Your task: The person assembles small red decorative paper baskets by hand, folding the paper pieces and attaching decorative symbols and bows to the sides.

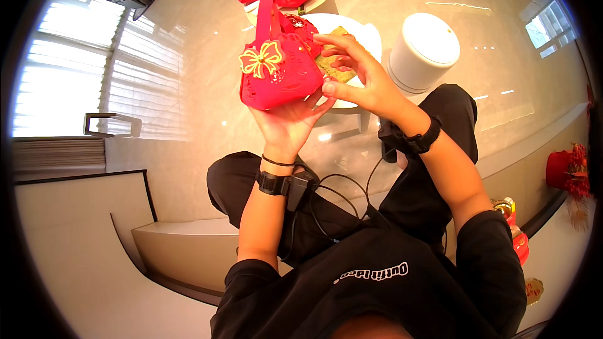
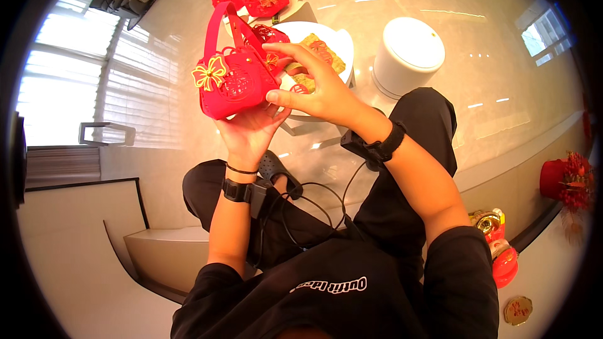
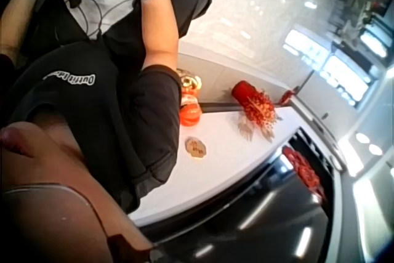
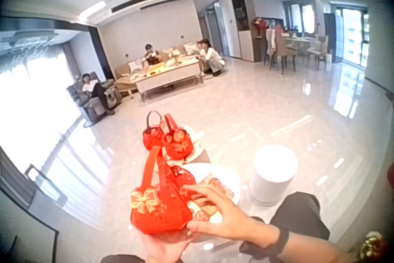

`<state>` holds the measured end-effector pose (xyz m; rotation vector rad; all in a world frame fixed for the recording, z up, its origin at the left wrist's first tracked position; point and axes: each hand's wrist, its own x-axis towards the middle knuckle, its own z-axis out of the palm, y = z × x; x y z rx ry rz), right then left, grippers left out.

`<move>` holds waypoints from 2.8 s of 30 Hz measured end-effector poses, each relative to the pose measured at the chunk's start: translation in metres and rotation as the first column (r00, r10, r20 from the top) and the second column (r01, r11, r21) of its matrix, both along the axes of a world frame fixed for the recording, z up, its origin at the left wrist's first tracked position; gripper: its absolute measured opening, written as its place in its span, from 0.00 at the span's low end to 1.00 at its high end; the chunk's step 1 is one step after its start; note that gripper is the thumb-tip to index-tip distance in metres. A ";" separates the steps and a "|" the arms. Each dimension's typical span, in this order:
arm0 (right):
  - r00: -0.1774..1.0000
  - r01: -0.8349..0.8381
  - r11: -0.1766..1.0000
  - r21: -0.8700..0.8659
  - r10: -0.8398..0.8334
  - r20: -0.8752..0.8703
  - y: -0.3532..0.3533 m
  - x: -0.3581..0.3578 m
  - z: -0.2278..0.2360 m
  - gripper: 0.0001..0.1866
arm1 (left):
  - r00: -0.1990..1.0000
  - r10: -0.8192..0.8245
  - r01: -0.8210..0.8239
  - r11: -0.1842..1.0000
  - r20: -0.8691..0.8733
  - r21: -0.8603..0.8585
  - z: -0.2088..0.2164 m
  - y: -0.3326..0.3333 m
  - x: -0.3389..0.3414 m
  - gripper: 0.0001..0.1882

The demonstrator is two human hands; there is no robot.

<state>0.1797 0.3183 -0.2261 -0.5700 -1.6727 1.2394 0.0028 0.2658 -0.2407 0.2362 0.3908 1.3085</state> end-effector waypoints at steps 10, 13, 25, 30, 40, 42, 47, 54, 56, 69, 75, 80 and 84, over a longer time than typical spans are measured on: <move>0.995 -0.097 0.991 -0.091 0.094 -0.035 0.000 -0.004 -0.001 0.29 | 0.999 -0.030 0.029 0.997 0.014 0.068 0.004 -0.002 0.000 0.44; 0.996 -0.093 0.991 -0.094 0.091 -0.027 0.002 -0.003 -0.004 0.29 | 0.997 -0.017 0.019 0.999 -0.072 0.035 0.010 -0.002 0.003 0.44; 0.973 -0.212 0.923 -0.320 0.169 -0.156 0.003 -0.001 -0.006 0.29 | 0.977 -0.043 0.050 0.998 -0.211 0.030 0.009 -0.006 0.002 0.45; 0.975 -0.212 0.918 -0.335 0.175 -0.137 0.003 0.000 -0.007 0.28 | 0.976 -0.003 0.006 1.000 -0.217 0.013 0.012 -0.002 0.002 0.46; 0.976 -0.193 0.908 -0.372 0.139 -0.168 0.005 0.007 -0.004 0.27 | 0.814 0.369 -0.208 0.907 -0.449 0.367 0.001 0.001 -0.010 0.52; 0.958 -0.256 0.884 -0.392 0.176 -0.228 0.002 0.007 0.002 0.33 | 0.816 0.370 -0.204 0.904 -0.445 0.377 -0.005 0.001 -0.013 0.51; 0.958 -0.269 0.879 -0.394 0.201 -0.206 -0.001 0.001 0.001 0.46 | 0.858 0.339 -0.180 0.902 -0.387 0.392 -0.018 -0.001 -0.022 0.45; 0.969 -0.215 0.918 -0.334 0.157 -0.193 -0.001 -0.003 -0.001 0.55 | 0.820 0.336 -0.141 0.904 -0.463 0.404 -0.015 -0.003 -0.014 0.50; 0.973 -0.194 0.934 -0.300 0.143 -0.184 -0.003 -0.005 0.002 0.56 | 0.813 0.333 -0.127 0.902 -0.478 0.412 -0.019 -0.002 -0.012 0.52; 0.992 -0.108 0.971 -0.211 0.090 -0.094 -0.004 -0.007 0.002 0.59 | 0.786 0.367 -0.117 0.879 -0.498 0.462 -0.022 -0.001 -0.008 0.51; 0.998 -0.039 0.981 -0.192 0.028 -0.059 -0.001 -0.010 -0.003 0.56 | 0.823 0.294 -0.063 0.898 -0.487 0.436 -0.022 0.003 -0.009 0.47; 0.989 -0.139 0.912 -0.386 0.107 -0.105 0.002 -0.006 -0.001 0.50 | 0.883 0.240 -0.102 0.936 -0.402 0.336 -0.013 0.003 -0.006 0.45; 0.967 -0.248 0.844 -0.476 0.188 -0.171 -0.001 0.000 0.000 0.42 | 0.838 0.189 -0.023 0.949 -0.512 0.313 -0.011 0.001 -0.007 0.49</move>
